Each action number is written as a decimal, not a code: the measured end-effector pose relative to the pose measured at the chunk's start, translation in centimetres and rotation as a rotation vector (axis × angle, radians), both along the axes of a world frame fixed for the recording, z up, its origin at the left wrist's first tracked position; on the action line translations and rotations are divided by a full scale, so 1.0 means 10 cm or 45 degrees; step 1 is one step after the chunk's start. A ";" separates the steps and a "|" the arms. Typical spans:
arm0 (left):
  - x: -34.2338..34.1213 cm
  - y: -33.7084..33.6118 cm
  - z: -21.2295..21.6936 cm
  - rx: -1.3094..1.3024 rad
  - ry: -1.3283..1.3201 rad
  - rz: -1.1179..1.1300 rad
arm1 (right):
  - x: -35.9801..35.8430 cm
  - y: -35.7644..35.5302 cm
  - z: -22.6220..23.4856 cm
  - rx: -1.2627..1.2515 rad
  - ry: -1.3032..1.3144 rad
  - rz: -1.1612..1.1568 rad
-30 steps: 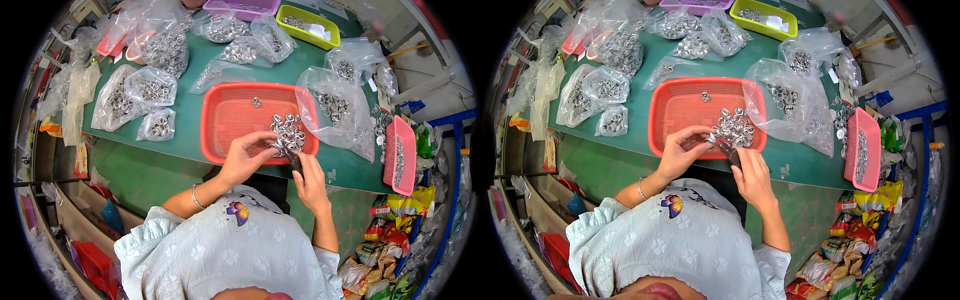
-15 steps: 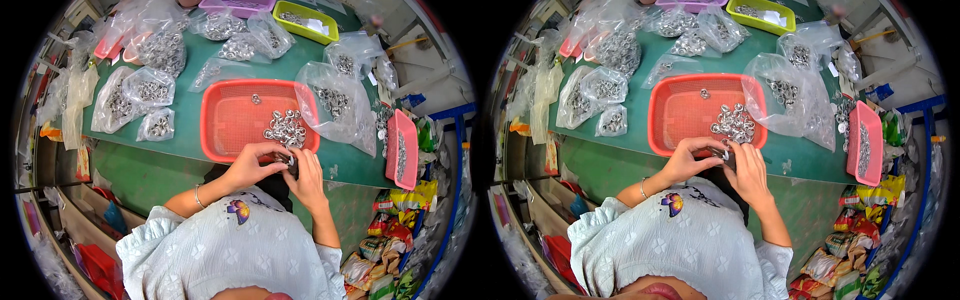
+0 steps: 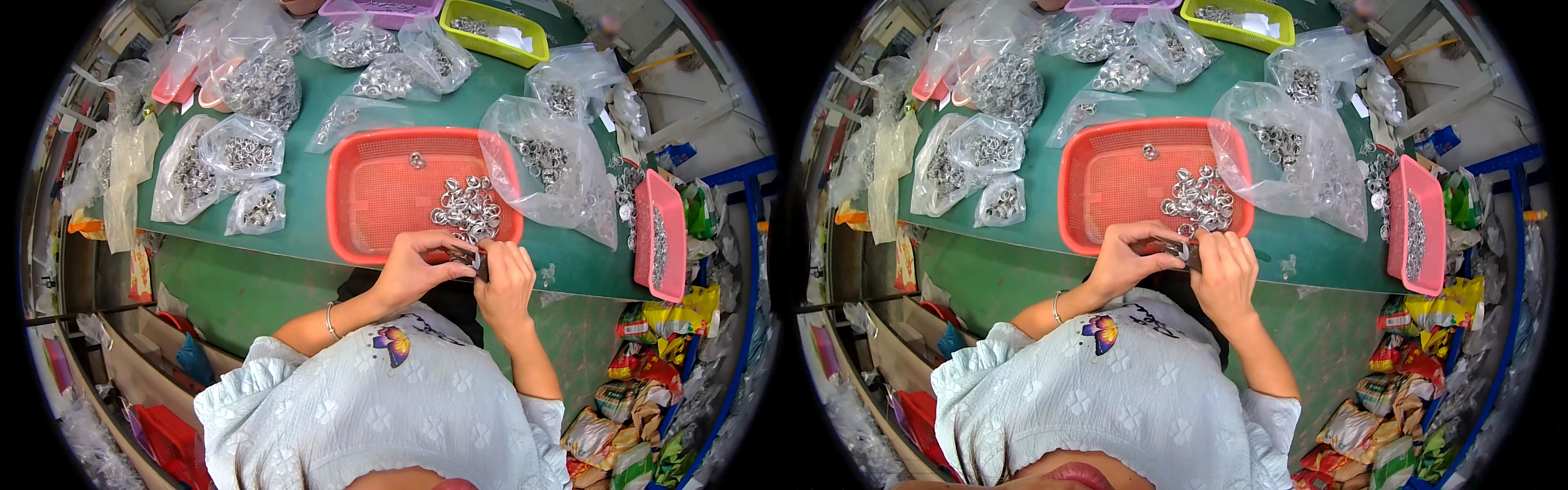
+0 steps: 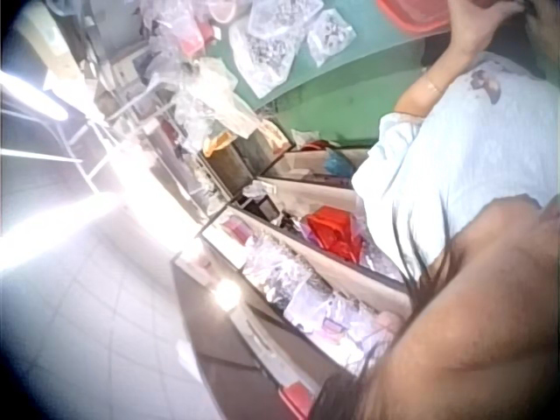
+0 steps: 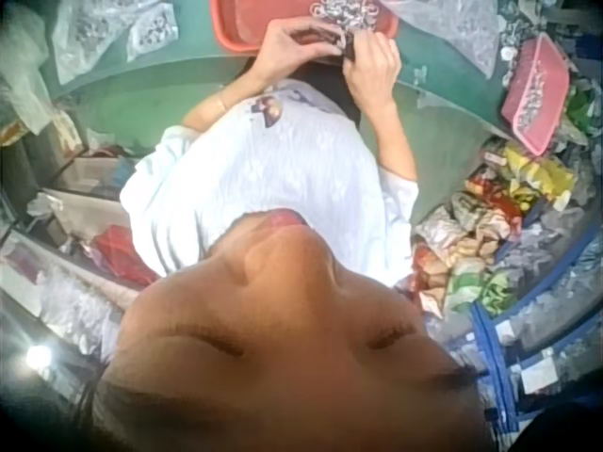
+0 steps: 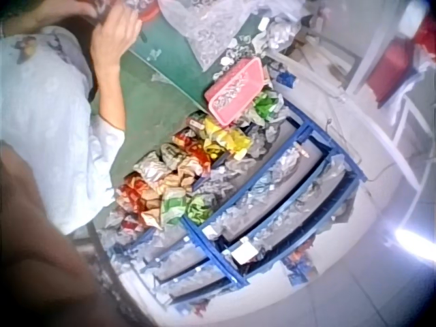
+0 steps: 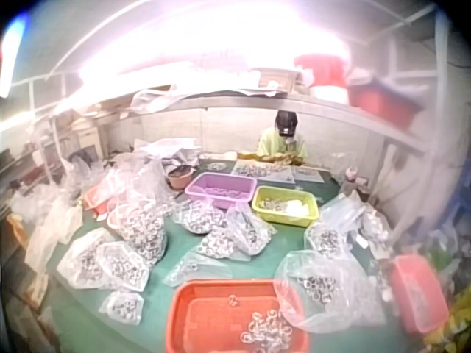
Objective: The person repeatedly picks small metal hardware pieces from a red basket, uses pliers to open and close the pieces, and places them back into the basket. The workspace contains multiple plastic bags and trays of similar hardware on a green table.
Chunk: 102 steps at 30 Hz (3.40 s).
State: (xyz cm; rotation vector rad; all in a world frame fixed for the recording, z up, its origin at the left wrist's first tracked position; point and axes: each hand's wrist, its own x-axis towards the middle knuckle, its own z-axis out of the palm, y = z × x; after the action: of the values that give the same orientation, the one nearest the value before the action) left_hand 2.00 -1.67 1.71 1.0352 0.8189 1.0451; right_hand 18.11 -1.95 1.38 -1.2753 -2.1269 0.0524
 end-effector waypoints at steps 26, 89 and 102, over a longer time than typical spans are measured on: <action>-0.04 0.08 -0.15 0.058 -0.133 0.054 | 0.08 0.11 0.07 -0.167 -0.050 0.108; -0.10 0.08 0.18 1.220 0.945 0.181 | -0.04 -0.11 0.15 -0.820 1.441 0.171; -0.21 0.30 0.03 0.063 0.454 -0.121 | 0.00 0.02 0.06 -1.193 1.833 0.282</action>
State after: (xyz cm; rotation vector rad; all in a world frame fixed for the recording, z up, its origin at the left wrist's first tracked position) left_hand -0.05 1.36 2.05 1.3123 1.0234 0.8136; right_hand 18.15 -1.79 1.99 -0.8555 -0.8607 1.6453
